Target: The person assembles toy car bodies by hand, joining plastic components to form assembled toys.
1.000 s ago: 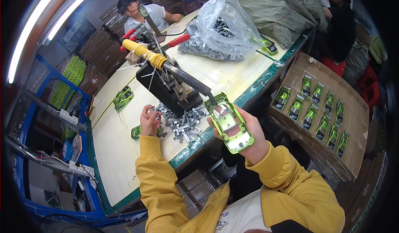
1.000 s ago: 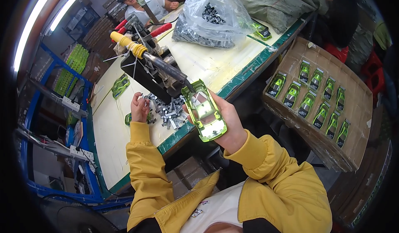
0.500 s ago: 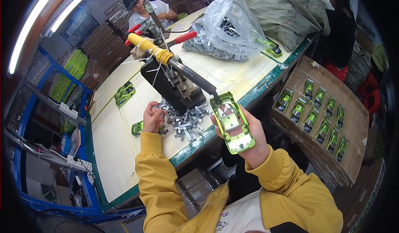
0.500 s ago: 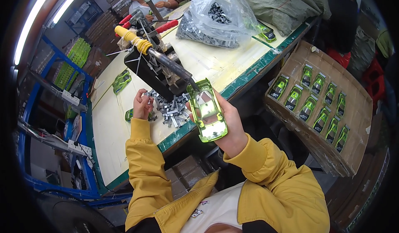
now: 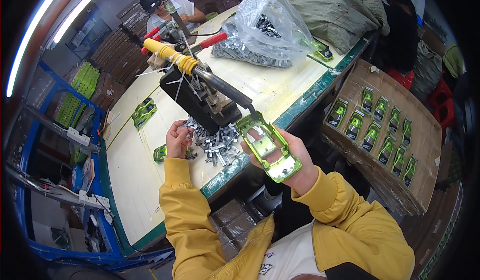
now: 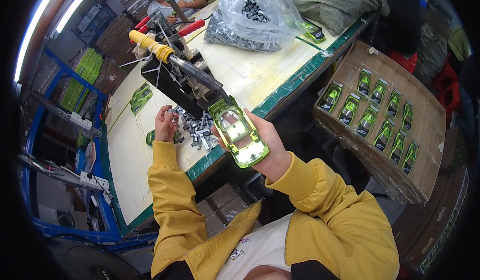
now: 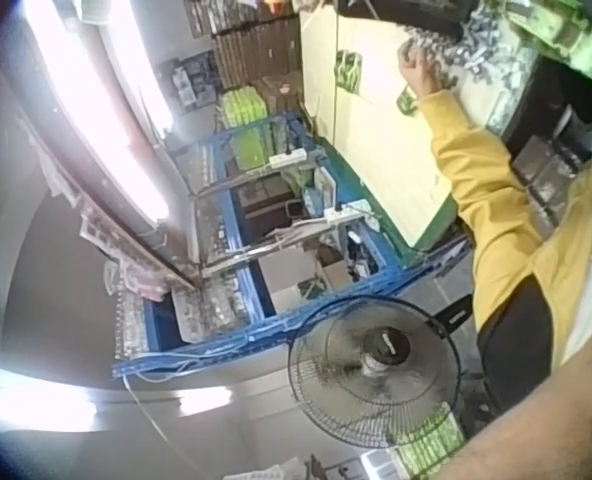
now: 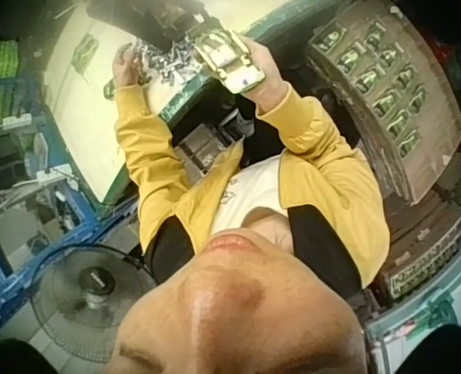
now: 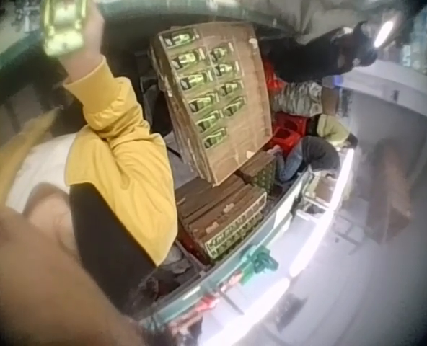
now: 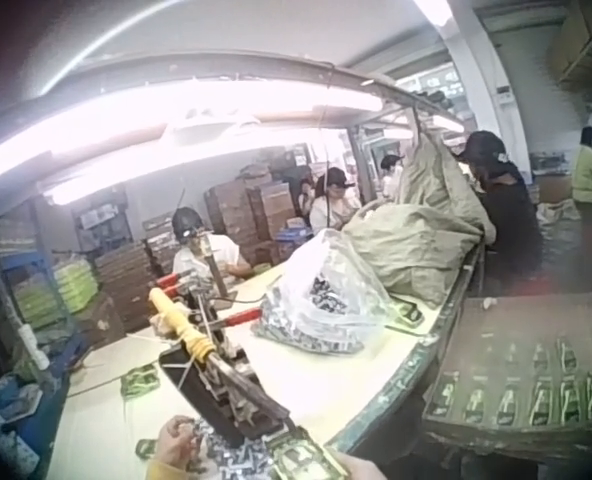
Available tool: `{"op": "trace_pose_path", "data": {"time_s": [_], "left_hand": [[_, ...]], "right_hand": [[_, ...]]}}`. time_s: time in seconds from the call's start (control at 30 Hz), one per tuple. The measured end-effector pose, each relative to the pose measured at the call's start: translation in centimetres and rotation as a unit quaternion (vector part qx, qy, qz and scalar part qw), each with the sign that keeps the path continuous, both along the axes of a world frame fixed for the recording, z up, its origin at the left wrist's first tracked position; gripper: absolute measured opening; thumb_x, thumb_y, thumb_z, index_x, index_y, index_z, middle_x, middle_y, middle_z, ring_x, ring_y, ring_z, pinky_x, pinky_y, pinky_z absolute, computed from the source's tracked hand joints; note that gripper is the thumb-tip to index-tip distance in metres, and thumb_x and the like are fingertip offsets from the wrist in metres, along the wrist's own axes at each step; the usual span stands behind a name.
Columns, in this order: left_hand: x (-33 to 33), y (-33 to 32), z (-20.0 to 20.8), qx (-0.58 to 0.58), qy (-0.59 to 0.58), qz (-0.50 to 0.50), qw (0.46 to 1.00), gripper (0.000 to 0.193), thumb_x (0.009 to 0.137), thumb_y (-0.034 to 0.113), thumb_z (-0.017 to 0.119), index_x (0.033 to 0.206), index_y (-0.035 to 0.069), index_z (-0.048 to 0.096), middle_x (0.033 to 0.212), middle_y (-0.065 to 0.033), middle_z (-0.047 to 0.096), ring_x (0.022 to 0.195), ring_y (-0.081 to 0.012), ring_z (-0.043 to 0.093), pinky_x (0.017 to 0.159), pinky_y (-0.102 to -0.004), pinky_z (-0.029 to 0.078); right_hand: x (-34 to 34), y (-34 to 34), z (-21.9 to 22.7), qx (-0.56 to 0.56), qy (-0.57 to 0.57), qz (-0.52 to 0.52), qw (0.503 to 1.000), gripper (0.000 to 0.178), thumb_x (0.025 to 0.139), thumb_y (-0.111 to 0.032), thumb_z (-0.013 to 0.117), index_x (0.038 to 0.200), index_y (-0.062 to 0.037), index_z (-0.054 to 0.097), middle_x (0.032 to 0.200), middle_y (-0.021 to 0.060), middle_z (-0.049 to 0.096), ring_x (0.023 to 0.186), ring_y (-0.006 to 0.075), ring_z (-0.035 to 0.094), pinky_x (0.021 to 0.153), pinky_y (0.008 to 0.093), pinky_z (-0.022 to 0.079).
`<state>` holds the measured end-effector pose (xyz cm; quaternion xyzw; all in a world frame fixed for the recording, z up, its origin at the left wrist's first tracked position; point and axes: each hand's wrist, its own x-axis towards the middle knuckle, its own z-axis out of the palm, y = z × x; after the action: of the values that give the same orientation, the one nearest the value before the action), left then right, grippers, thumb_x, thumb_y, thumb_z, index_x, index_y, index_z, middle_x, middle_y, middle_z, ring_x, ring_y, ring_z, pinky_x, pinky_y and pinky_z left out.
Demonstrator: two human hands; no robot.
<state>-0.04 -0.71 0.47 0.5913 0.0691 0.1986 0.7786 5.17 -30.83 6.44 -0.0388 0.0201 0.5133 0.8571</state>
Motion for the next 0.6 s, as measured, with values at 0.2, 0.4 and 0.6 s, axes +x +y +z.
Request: {"op": "trace_pose_path", "data": {"time_s": [0.2,0.4,0.6], "left_hand": [[0.0,-0.2,0.0,0.007,-0.002,0.013,1.000,0.022,0.075,0.001,0.050,0.096,0.003,0.046,0.070,-0.0051,0.055,0.066,-0.0105,0.055,0.039,-0.0176,0.040],[-0.1,-0.1,0.1,0.007,-0.004,0.003,1.000,0.021,0.075,0.001,0.050,0.096,0.003,0.046,0.069,-0.0051,0.054,0.066,-0.0104,0.055,0.039,-0.0179,0.041],[0.1,-0.2,0.0,0.005,-0.004,0.007,1.000,0.022,0.074,0.001,0.051,0.095,0.003,0.046,0.068,-0.0057,0.055,0.060,-0.0092,0.054,0.039,-0.0182,0.041]], "right_hand": [[0.0,-0.2,0.4,0.005,0.009,-0.007,1.000,0.034,0.087,-0.024,0.028,0.103,0.0011,0.044,0.094,0.0155,0.051,0.085,0.0265,0.053,0.066,0.0349,0.048],[0.2,-0.1,-0.1,0.026,0.017,-0.007,0.999,0.033,0.086,-0.023,0.029,0.107,0.0001,0.041,0.101,0.0138,0.048,0.091,0.0280,0.049,0.070,0.0373,0.046],[0.4,0.0,-0.7,0.050,0.010,0.003,0.999,0.034,0.086,-0.022,0.029,0.110,0.0000,0.040,0.106,0.0129,0.046,0.096,0.0300,0.045,0.073,0.0392,0.044]]}}
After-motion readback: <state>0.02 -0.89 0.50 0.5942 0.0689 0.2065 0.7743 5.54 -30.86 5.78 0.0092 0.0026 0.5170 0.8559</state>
